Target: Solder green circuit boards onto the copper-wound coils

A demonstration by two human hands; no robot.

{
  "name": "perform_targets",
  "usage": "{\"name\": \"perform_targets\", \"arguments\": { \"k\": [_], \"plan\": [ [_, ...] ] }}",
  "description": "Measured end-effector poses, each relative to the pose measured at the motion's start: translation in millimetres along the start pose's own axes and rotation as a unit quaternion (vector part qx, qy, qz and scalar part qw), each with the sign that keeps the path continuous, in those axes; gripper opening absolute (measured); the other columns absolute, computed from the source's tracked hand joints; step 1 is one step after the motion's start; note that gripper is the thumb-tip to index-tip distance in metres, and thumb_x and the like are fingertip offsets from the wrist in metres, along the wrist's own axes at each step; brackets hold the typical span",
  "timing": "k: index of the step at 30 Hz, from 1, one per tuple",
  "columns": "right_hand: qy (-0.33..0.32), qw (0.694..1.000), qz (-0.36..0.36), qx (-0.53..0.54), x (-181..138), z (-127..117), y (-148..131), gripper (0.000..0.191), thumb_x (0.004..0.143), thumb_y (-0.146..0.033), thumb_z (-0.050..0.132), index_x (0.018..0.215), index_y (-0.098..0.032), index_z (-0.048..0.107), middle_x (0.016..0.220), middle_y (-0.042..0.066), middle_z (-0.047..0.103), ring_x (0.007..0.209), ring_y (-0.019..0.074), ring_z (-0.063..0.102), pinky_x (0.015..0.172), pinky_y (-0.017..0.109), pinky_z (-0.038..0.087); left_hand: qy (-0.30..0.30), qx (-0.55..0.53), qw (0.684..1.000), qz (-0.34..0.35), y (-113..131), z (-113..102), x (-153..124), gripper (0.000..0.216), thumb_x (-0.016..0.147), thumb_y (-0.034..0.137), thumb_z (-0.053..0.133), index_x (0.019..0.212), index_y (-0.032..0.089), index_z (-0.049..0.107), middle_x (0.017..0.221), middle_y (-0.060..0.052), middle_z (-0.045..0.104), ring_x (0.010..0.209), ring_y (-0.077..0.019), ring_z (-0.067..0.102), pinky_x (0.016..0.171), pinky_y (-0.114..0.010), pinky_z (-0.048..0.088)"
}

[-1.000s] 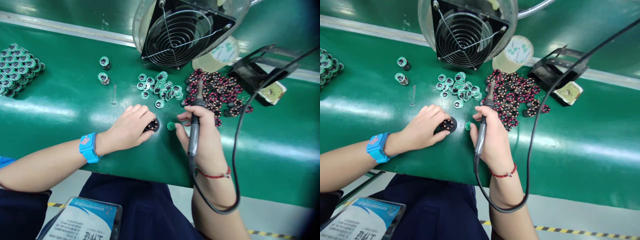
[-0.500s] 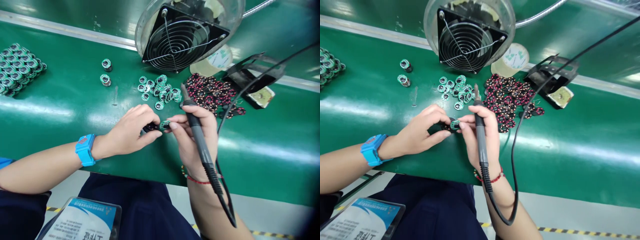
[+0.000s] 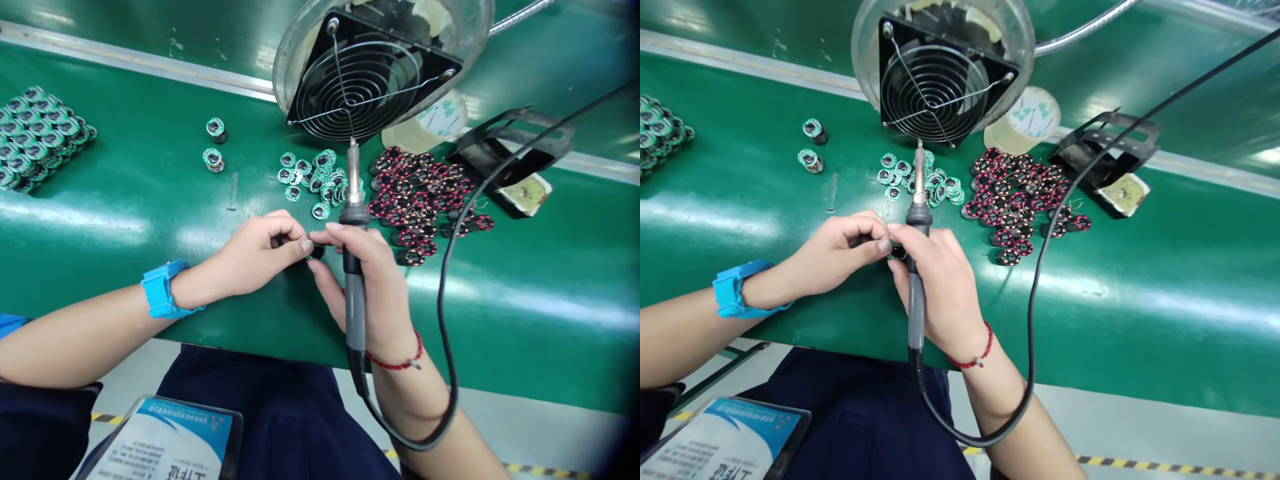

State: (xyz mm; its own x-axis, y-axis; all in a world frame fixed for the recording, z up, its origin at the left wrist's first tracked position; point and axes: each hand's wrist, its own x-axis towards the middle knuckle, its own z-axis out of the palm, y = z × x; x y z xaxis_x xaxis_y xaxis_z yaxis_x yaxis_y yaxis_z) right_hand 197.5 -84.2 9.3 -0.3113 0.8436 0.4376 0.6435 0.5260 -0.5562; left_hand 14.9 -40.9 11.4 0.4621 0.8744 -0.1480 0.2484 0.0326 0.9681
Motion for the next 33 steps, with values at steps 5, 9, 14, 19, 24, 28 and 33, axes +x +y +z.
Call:
{"name": "perform_targets", "arguments": {
  "k": [5,9,14,19,24,28,33],
  "plan": [
    [0.026,0.999,0.039,0.023,-6,-1,13,0.059,0.087,-0.017,0.066,0.137,-0.035,0.043,0.111,0.003,0.070,0.099,0.0222,0.067,0.083,0.042,0.058,-0.018,0.162,0.984,0.075,-8,-4,0,0.023,0.089,0.025,0.059,0.109,0.016,0.060,0.108,-0.008,0.060,0.100,-0.0199,0.054,0.090,-0.038,0.046],
    [0.088,0.988,0.097,0.079,-12,-2,27,0.056,0.085,-0.018,0.068,0.136,-0.032,0.047,0.113,0.006,0.067,0.102,0.0235,0.068,0.082,0.041,0.057,-0.086,0.337,0.931,0.112,-16,3,1,0.040,0.089,0.032,0.064,0.123,0.014,0.055,0.121,-0.013,0.058,0.110,-0.0289,0.048,0.095,-0.047,0.042],
    [0.059,0.978,0.115,0.161,-15,5,28,0.058,0.084,-0.018,0.068,0.136,-0.031,0.045,0.113,0.005,0.067,0.098,0.0196,0.068,0.083,0.038,0.058,-0.049,0.392,0.911,0.117,-21,14,4,0.016,0.096,0.025,0.051,0.104,0.014,0.060,0.107,-0.010,0.060,0.100,-0.0256,0.049,0.086,-0.041,0.041],
    [-0.020,0.990,0.059,0.124,-13,15,16,0.058,0.085,-0.015,0.066,0.136,-0.032,0.044,0.109,0.000,0.070,0.104,0.0188,0.068,0.096,0.041,0.057,-0.032,0.392,0.912,0.119,-23,9,3,0.015,0.086,0.015,0.054,0.101,0.016,0.055,0.104,-0.009,0.058,0.095,-0.0237,0.048,0.080,-0.038,0.039],
    [-0.010,0.994,0.052,0.094,-12,13,17,0.061,0.084,-0.013,0.067,0.137,-0.032,0.044,0.108,0.002,0.071,0.103,0.0207,0.067,0.095,0.043,0.056,-0.048,0.337,0.933,0.116,-23,-3,5,0.013,0.088,0.016,0.054,0.100,0.016,0.055,0.102,-0.008,0.059,0.096,-0.0234,0.049,0.083,-0.039,0.040],
    [0.001,0.994,0.052,0.092,-14,11,20,0.062,0.083,-0.014,0.068,0.137,-0.034,0.045,0.109,0.002,0.071,0.103,0.0208,0.067,0.096,0.044,0.055,-0.070,0.325,0.934,0.128,-23,-7,8,0.014,0.087,0.008,0.051,0.098,0.017,0.054,0.098,-0.006,0.059,0.094,-0.0223,0.050,0.084,-0.039,0.040],
    [0.061,0.976,0.123,0.170,-19,11,26,0.060,0.083,-0.020,0.071,0.136,-0.032,0.047,0.113,0.004,0.067,0.104,0.0235,0.066,0.095,0.048,0.054,-0.071,0.297,0.934,0.185,-21,-7,6,0.019,0.088,0.006,0.050,0.101,0.017,0.057,0.101,-0.007,0.058,0.097,-0.0211,0.049,0.085,-0.036,0.042]
  ]
}}
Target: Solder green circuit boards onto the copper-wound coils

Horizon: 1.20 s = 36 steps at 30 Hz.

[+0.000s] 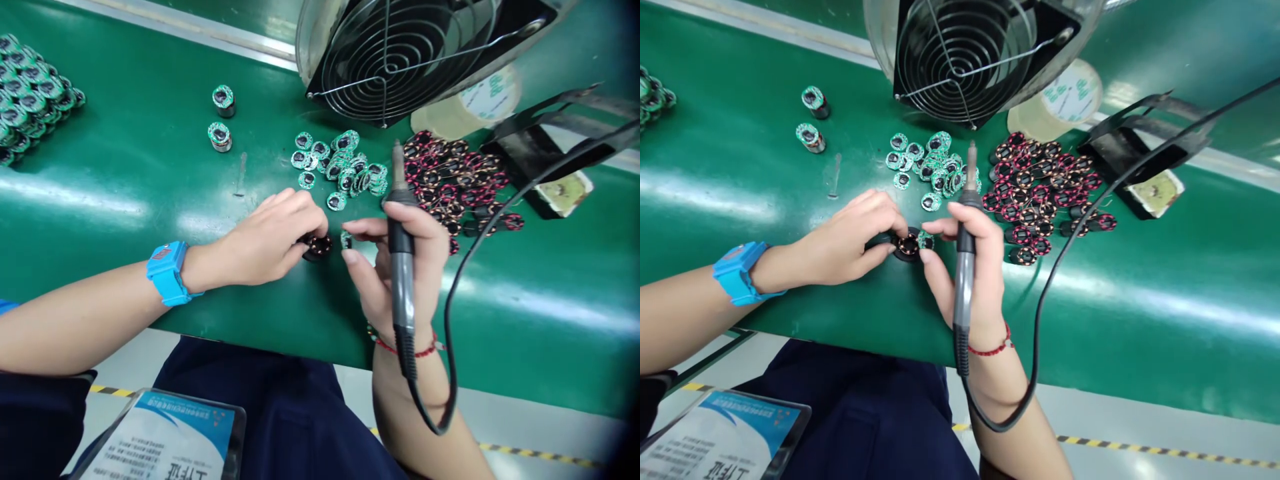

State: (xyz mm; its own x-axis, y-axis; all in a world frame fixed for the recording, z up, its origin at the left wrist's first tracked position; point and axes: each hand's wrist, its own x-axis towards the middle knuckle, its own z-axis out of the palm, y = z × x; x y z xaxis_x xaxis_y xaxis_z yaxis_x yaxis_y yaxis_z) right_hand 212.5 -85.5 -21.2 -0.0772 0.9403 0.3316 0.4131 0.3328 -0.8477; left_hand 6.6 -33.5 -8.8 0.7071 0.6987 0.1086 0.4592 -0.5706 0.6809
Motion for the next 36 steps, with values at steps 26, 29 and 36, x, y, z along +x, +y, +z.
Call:
{"name": "perform_targets", "arguments": {
  "k": [26,29,36],
  "plan": [
    [-0.060,0.989,-0.087,-0.103,2,9,-1,0.061,0.086,-0.015,0.065,0.140,-0.032,0.043,0.112,0.003,0.071,0.105,0.0214,0.063,0.094,0.041,0.054,-0.058,0.024,0.998,0.030,-19,-14,4,0.028,0.084,0.003,0.049,0.106,0.015,0.061,0.101,-0.007,0.063,0.097,-0.0196,0.058,0.085,-0.032,0.047],
    [-0.061,0.975,-0.124,-0.172,2,10,-1,0.057,0.087,-0.015,0.062,0.138,-0.032,0.045,0.108,0.004,0.071,0.096,0.0229,0.062,0.083,0.041,0.054,-0.035,0.037,0.998,0.034,-19,-10,4,0.015,0.089,0.007,0.051,0.099,0.015,0.060,0.096,-0.007,0.063,0.091,-0.0190,0.058,0.081,-0.031,0.045],
    [-0.089,0.984,-0.075,-0.136,2,12,0,0.059,0.089,-0.017,0.061,0.141,-0.033,0.039,0.114,0.003,0.069,0.100,0.0209,0.066,0.087,0.040,0.056,0.007,-0.026,0.999,0.046,-16,-7,7,0.009,0.090,0.008,0.057,0.089,0.015,0.062,0.086,-0.002,0.064,0.081,-0.0141,0.059,0.073,-0.027,0.045]
  ]
}}
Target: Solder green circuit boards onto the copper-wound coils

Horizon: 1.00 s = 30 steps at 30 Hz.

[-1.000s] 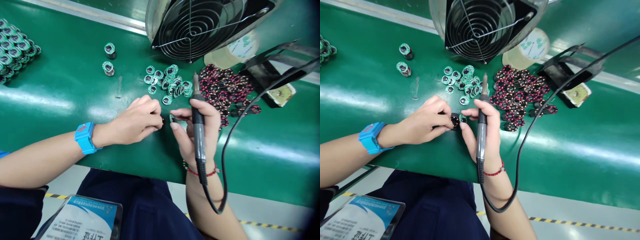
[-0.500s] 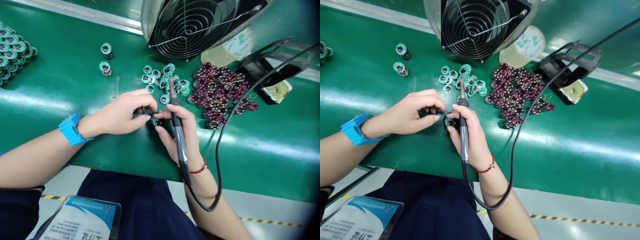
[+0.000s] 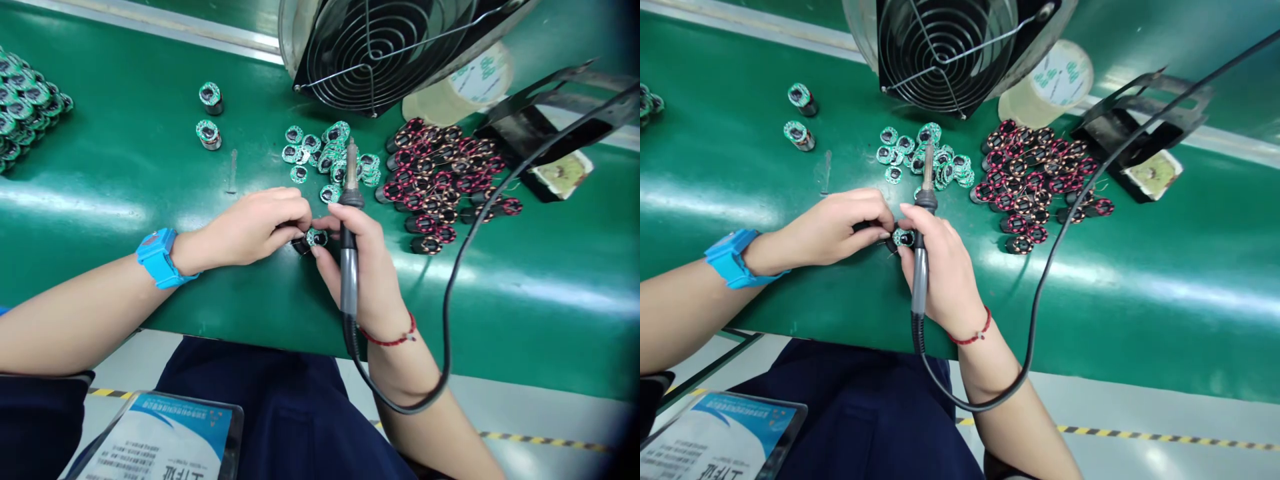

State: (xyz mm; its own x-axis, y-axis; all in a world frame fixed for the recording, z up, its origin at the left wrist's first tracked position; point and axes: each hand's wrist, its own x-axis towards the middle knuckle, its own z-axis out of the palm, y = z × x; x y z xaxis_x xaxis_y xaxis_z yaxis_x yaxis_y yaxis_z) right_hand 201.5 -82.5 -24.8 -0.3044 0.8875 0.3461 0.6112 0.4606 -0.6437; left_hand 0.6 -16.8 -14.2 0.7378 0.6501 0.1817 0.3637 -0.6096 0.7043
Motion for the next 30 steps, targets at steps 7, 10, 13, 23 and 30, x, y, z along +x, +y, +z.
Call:
{"name": "perform_targets", "arguments": {
  "k": [7,10,13,23,30],
  "plan": [
    [0.011,0.998,0.015,0.058,-2,2,3,0.060,0.088,-0.018,0.063,0.141,-0.032,0.040,0.117,0.004,0.065,0.107,0.0203,0.065,0.096,0.042,0.056,0.042,-0.076,0.996,-0.004,5,6,2,0.010,0.089,0.006,0.061,0.084,0.015,0.064,0.083,0.000,0.063,0.076,-0.0097,0.057,0.068,-0.022,0.044],
    [0.044,0.998,0.004,0.049,-2,2,-1,0.061,0.086,-0.019,0.066,0.141,-0.032,0.041,0.118,0.004,0.065,0.108,0.0214,0.063,0.095,0.044,0.056,0.052,-0.088,0.994,-0.033,8,9,4,0.012,0.087,0.005,0.062,0.083,0.015,0.065,0.079,0.001,0.061,0.072,-0.0086,0.055,0.065,-0.021,0.042],
    [0.094,0.995,-0.011,0.015,0,3,-7,0.061,0.086,-0.019,0.067,0.140,-0.034,0.042,0.111,0.003,0.067,0.101,0.0211,0.064,0.092,0.043,0.056,0.055,-0.102,0.992,-0.055,9,10,6,0.013,0.085,0.002,0.063,0.083,0.015,0.065,0.076,0.003,0.059,0.066,-0.0066,0.050,0.060,-0.020,0.038],
    [0.124,0.992,0.024,-0.015,1,10,-10,0.049,0.091,-0.017,0.059,0.134,-0.038,0.047,0.096,-0.002,0.070,0.090,0.0190,0.066,0.088,0.041,0.053,0.042,-0.136,0.985,-0.100,12,8,6,0.011,0.084,0.005,0.062,0.081,0.015,0.064,0.073,0.003,0.058,0.063,-0.0062,0.049,0.058,-0.019,0.039],
    [0.127,0.991,0.009,-0.031,0,9,-9,0.052,0.089,-0.014,0.060,0.134,-0.035,0.047,0.094,-0.003,0.069,0.087,0.0180,0.065,0.086,0.039,0.053,0.044,-0.157,0.981,-0.110,13,7,7,0.011,0.084,0.005,0.061,0.080,0.015,0.063,0.075,0.002,0.061,0.064,-0.0065,0.051,0.060,-0.020,0.041]
  ]
}}
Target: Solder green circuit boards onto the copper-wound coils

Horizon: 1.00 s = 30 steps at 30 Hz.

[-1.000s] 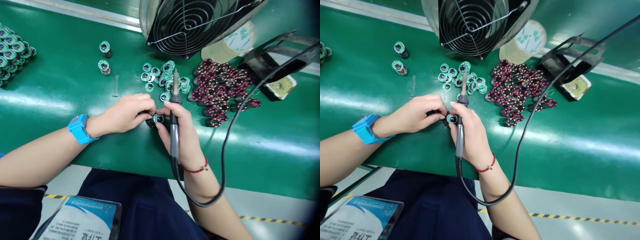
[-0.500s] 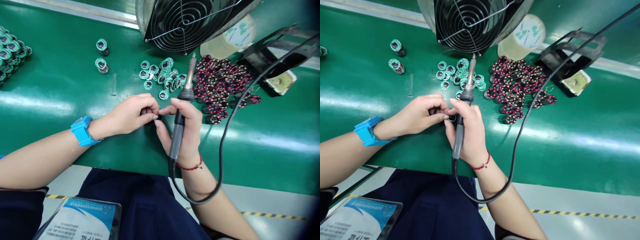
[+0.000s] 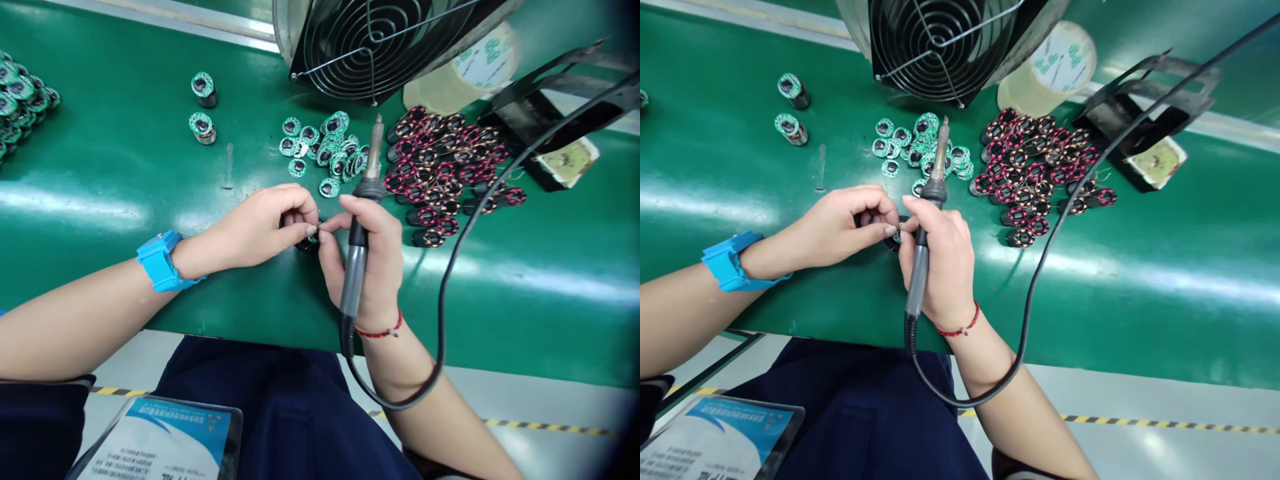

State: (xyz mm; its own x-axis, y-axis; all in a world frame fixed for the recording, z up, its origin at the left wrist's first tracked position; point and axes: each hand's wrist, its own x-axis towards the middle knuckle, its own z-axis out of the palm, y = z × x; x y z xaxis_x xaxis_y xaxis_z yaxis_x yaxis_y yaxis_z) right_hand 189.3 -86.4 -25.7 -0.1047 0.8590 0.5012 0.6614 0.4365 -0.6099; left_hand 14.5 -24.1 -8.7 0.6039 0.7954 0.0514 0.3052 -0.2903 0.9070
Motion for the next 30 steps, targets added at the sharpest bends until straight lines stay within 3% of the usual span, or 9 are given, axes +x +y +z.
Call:
{"name": "perform_targets", "arguments": {
  "k": [7,11,18,23,27,30],
  "plan": [
    [0.000,1.000,-0.005,0.005,2,1,-3,0.052,0.089,-0.015,0.060,0.134,-0.036,0.046,0.096,-0.002,0.070,0.088,0.0211,0.066,0.084,0.043,0.053,0.001,0.009,1.000,0.012,1,0,1,0.012,0.083,0.003,0.061,0.078,0.014,0.062,0.074,0.003,0.059,0.062,-0.0054,0.048,0.056,-0.019,0.037],
    [-0.007,1.000,0.016,-0.001,1,1,-3,0.049,0.090,-0.016,0.059,0.133,-0.036,0.045,0.095,-0.002,0.070,0.087,0.0205,0.066,0.082,0.042,0.054,0.005,0.003,1.000,-0.003,1,0,1,0.012,0.083,0.004,0.060,0.078,0.015,0.062,0.072,0.003,0.059,0.062,-0.0058,0.049,0.057,-0.019,0.039],
    [-0.020,1.000,-0.009,-0.020,1,0,-2,0.048,0.087,-0.015,0.061,0.130,-0.031,0.049,0.091,-0.002,0.072,0.087,0.0204,0.065,0.077,0.040,0.051,0.014,-0.022,0.999,-0.018,0,0,2,0.013,0.082,0.003,0.058,0.076,0.015,0.061,0.069,0.003,0.061,0.060,-0.0056,0.050,0.056,-0.018,0.039],
    [-0.020,1.000,0.018,0.011,-2,-9,-8,0.044,0.093,-0.016,0.054,0.133,-0.034,0.051,0.092,-0.002,0.074,0.090,0.0194,0.070,0.085,0.043,0.054,0.003,-0.006,1.000,-0.018,-2,-2,2,0.013,0.079,0.004,0.056,0.075,0.016,0.061,0.069,0.004,0.061,0.058,-0.0056,0.050,0.055,-0.019,0.040],
    [0.029,0.994,0.089,0.057,-11,-17,-15,0.040,0.096,-0.026,0.056,0.135,-0.035,0.054,0.108,0.001,0.073,0.083,0.0196,0.072,0.081,0.043,0.059,0.000,0.020,1.000,0.004,-3,-2,2,0.013,0.080,0.005,0.057,0.075,0.016,0.060,0.071,0.003,0.060,0.061,-0.0057,0.049,0.057,-0.019,0.041],
    [0.105,0.987,0.114,0.046,-19,-19,-14,0.037,0.089,-0.029,0.067,0.125,-0.035,0.062,0.110,0.003,0.070,0.078,0.0205,0.071,0.075,0.043,0.059,-0.004,0.043,0.999,0.016,-2,-2,1,0.014,0.080,0.003,0.057,0.075,0.016,0.059,0.073,0.003,0.059,0.061,-0.0056,0.049,0.057,-0.020,0.041]
  ]
}}
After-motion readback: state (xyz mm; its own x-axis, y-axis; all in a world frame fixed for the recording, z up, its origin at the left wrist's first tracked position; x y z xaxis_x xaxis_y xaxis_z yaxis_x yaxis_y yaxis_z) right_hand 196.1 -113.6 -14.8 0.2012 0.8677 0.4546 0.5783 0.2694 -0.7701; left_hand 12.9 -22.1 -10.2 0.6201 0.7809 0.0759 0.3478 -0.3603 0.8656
